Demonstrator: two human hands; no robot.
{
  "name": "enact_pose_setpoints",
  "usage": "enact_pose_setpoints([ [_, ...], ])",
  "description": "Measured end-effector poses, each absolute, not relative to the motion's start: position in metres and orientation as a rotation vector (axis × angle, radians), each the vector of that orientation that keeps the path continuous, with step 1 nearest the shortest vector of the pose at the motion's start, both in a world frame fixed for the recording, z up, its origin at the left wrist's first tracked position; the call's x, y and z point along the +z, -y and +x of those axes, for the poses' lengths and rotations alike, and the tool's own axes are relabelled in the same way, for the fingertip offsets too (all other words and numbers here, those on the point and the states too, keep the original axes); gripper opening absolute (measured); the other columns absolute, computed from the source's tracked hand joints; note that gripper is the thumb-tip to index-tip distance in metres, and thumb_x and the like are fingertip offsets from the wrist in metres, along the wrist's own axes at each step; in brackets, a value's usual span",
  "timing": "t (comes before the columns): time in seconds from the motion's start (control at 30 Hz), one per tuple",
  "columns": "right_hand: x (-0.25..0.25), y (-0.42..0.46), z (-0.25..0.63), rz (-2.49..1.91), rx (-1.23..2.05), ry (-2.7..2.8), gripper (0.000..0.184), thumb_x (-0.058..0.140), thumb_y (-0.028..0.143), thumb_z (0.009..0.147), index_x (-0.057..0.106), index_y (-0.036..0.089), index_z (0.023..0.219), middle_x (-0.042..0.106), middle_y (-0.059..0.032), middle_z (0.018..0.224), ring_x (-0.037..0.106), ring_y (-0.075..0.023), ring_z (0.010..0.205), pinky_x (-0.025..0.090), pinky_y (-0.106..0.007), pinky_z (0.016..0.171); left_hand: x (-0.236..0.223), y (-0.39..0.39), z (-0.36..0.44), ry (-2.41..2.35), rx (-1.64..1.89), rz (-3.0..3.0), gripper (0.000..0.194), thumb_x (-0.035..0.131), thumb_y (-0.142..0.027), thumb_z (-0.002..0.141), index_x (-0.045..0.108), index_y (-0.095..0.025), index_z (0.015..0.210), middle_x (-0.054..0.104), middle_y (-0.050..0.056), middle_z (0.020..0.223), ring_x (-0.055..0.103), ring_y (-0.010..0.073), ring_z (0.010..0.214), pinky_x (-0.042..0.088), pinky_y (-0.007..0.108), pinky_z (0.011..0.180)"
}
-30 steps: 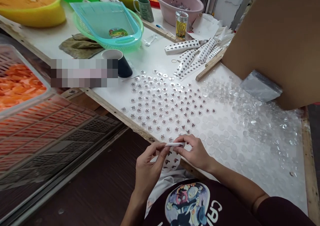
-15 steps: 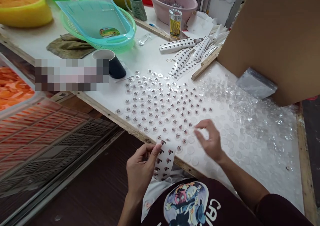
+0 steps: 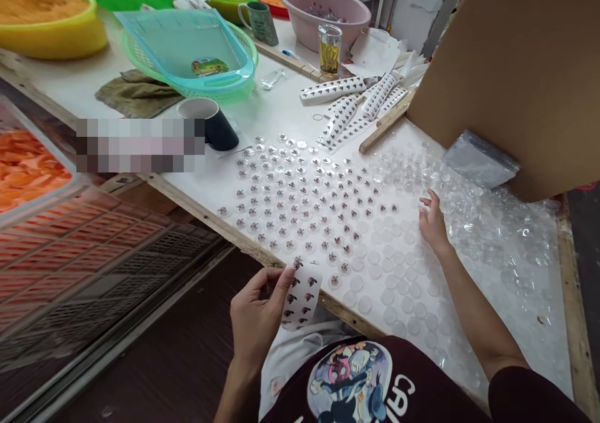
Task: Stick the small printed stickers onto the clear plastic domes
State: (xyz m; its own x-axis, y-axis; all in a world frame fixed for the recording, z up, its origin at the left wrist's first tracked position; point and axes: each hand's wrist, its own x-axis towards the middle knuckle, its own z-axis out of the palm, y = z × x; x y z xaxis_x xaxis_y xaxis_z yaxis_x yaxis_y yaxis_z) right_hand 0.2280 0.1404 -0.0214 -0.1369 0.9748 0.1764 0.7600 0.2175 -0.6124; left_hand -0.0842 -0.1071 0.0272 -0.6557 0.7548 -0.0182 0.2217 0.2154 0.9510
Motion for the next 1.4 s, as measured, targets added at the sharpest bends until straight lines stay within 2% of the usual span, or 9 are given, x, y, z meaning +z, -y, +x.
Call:
enact_pose_setpoints([
  [0.17, -0.019, -0.148, 0.219, -1.497, 0.556, 1.965, 0.049, 0.044, 0.028, 0.092, 0.045, 0.021, 0.14, 0.069, -0.0126, 0.122, 0.062, -0.0248, 0.116, 0.041, -0.049, 0.107, 0.028, 0.11, -0.086, -2.007, 1.454, 0.895, 0.027, 0.072, -0.042, 0.082, 0.072, -0.017, 0.073, 0.064, 0.0, 0.062, 0.052, 0.0116, 0.056, 0.042, 0.02, 0.051],
  [0.27, -0.014, -0.149, 0.222, -1.512, 0.521, 1.862, 0.031, 0.054, 0.041, 0.088, 0.063, 0.021, 0.109, 0.068, -0.0109, 0.112, 0.062, -0.0231, 0.099, 0.048, -0.043, 0.095, 0.027, 0.11, -0.087, -2.022, 1.447, 0.889, 0.026, 0.072, -0.042, 0.081, 0.072, -0.017, 0.073, 0.064, 0.0, 0.062, 0.052, 0.0118, 0.056, 0.042, 0.02, 0.051],
  [0.4, -0.006, -0.155, 0.226, -1.64, 0.751, 1.818, 0.029, 0.06, 0.048, 0.078, 0.066, 0.019, 0.08, 0.069, -0.0085, 0.091, 0.059, -0.0198, 0.079, 0.05, -0.037, 0.08, 0.027, 0.108, -0.086, -1.989, 1.439, 0.904, 0.026, 0.071, -0.041, 0.082, 0.071, -0.017, 0.072, 0.064, 0.0, 0.062, 0.052, 0.0118, 0.056, 0.042, 0.02, 0.051],
  [0.67, -0.009, -0.157, 0.217, -1.721, 0.883, 1.896, 0.022, 0.06, 0.041, 0.074, 0.066, 0.02, 0.075, 0.07, -0.0053, 0.075, 0.06, -0.0188, 0.069, 0.046, -0.032, 0.067, 0.03, 0.107, -0.085, -1.996, 1.444, 0.923, 0.025, 0.07, -0.039, 0.082, 0.071, -0.017, 0.071, 0.063, 0.0, 0.061, 0.051, 0.0121, 0.055, 0.041, 0.021, 0.051],
  [0.8, -0.008, -0.154, 0.208, -1.748, 0.807, 1.975, 0.01, 0.06, 0.032, 0.074, 0.061, 0.022, 0.074, 0.067, -0.0021, 0.074, 0.059, -0.0192, 0.072, 0.045, -0.035, 0.077, 0.032, 0.106, -0.084, -1.989, 1.45, 0.913, 0.024, 0.07, -0.038, 0.083, 0.071, -0.017, 0.072, 0.064, 0.0, 0.062, 0.052, 0.0124, 0.057, 0.042, 0.022, 0.053],
  [0.9, -0.008, -0.152, 0.207, -1.794, 0.628, 2.095, 0.019, 0.06, 0.028, 0.078, 0.061, 0.023, 0.096, 0.063, 0.002, 0.071, 0.059, -0.0198, 0.073, 0.04, -0.041, 0.09, 0.03, 0.106, -0.081, -1.985, 1.446, 0.885, 0.026, 0.069, -0.04, 0.084, 0.07, -0.017, 0.072, 0.062, 0.0, 0.061, 0.05, 0.0121, 0.056, 0.04, 0.022, 0.052],
  [1.0, -0.006, -0.151, 0.209, -1.83, 0.398, 2.192, 0.029, 0.062, 0.03, 0.08, 0.059, 0.023, 0.108, 0.063, -0.0018, 0.082, 0.061, -0.0238, 0.083, 0.036, -0.046, 0.094, 0.029, 0.107, -0.077, -1.965, 1.446, 0.862, 0.03, 0.069, -0.044, 0.085, 0.069, -0.017, 0.071, 0.058, -0.001, 0.057, 0.045, 0.0111, 0.052, 0.036, 0.022, 0.049],
  [1.1, 0.004, -0.139, 0.197, -1.762, 0.281, 2.137, 0.018, 0.059, 0.036, 0.085, 0.063, 0.021, 0.096, 0.063, -0.0096, 0.099, 0.059, -0.0274, 0.095, 0.037, -0.047, 0.093, 0.03, 0.108, -0.075, -1.951, 1.462, 0.854, 0.033, 0.069, -0.046, 0.085, 0.069, -0.017, 0.07, 0.055, -0.002, 0.056, 0.042, 0.0107, 0.051, 0.034, 0.023, 0.048],
  [1.4, 0.054, -0.025, 0.075, -0.913, 1.474, 2.099, 0.028, 0.069, 0.05, 0.087, 0.072, 0.023, 0.088, 0.068, -0.0023, 0.084, 0.055, -0.0163, 0.074, 0.046, -0.032, 0.071, 0.035, 0.108, -0.069, -1.961, 1.419, 0.993, 0.03, 0.068, -0.043, 0.087, 0.07, -0.019, 0.07, 0.061, 0.0, 0.062, 0.052, 0.014, 0.06, 0.041, 0.024, 0.055],
])
